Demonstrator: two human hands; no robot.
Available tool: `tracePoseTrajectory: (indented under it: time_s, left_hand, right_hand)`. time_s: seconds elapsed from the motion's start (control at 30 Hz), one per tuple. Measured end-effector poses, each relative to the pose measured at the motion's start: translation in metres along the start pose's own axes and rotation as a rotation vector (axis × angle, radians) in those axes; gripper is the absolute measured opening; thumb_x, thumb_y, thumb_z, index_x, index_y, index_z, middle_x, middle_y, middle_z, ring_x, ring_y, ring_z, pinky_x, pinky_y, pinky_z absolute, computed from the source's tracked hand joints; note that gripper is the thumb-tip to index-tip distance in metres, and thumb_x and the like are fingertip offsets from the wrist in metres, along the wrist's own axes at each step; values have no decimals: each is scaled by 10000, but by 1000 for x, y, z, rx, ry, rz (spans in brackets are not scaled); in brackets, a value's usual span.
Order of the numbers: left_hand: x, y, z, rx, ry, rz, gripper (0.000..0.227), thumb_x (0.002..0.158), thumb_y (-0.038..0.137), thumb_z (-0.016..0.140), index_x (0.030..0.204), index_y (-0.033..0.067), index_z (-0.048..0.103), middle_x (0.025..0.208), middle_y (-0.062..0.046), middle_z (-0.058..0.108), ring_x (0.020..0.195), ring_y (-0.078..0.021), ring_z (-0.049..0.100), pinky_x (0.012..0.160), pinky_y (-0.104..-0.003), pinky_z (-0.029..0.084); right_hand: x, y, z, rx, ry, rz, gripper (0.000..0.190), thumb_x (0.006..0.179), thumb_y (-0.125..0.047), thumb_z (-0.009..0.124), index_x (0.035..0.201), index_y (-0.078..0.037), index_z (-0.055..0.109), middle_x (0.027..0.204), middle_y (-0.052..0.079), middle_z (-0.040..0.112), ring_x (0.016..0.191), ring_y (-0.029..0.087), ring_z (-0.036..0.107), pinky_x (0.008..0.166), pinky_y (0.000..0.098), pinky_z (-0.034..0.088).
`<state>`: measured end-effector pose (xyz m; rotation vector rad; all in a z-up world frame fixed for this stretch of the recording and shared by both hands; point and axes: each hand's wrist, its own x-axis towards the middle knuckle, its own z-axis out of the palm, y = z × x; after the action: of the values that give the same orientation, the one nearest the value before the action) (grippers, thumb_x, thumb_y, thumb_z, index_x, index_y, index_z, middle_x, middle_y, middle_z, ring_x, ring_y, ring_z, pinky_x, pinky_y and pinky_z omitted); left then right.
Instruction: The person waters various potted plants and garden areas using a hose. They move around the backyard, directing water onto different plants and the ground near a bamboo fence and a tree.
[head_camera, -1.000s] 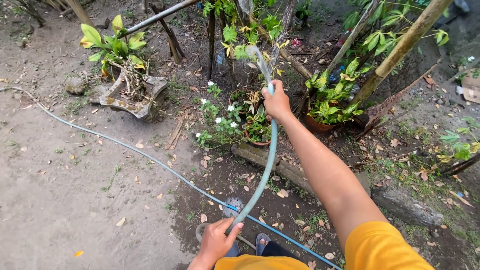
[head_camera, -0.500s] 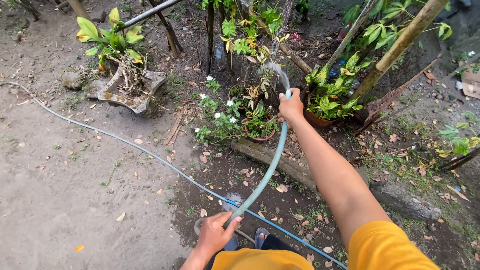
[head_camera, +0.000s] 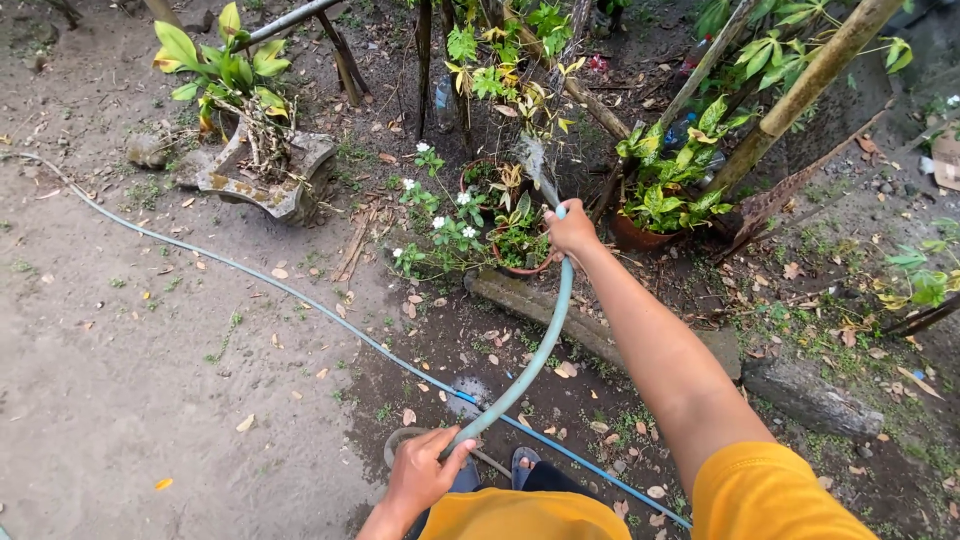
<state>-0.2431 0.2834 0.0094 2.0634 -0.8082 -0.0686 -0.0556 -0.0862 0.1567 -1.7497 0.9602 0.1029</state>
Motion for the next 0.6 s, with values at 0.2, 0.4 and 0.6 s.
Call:
tracePoseTrajectory:
  time_s: [0.2,0.4,0.6]
  left_hand:
    - [-27,-5,-6,65,-47,-14,404,958,394,692,1077,18,776,935,-86,813,704,-221,764,578,-394,624]
    - [-46,-19,-2,102,-44,-38,397,943,408,707,1073,39,775,882,-58,794,630,-198,726,533,-393,601]
    - [-55,-24,-5,126,-105,-69,441,963,434,674,1112,28,761,904,-63,799,662,-200,737,531,-401,636]
  right_hand:
    - [-11,24,18,32,-45,37,182,1098,-225,458,1247,-146,389,780,72,517,482,135,428,349,245,380]
    - [-20,38,22,-23,-21,44,199,1103,-221,454,1281,-147,406,803,60,533,487,133,458,375,248,440]
    - [-24,49,28,86,-25,63,156,1107,-204,464,1242,-144,411,763,49,518,475,125,433,343,224,383]
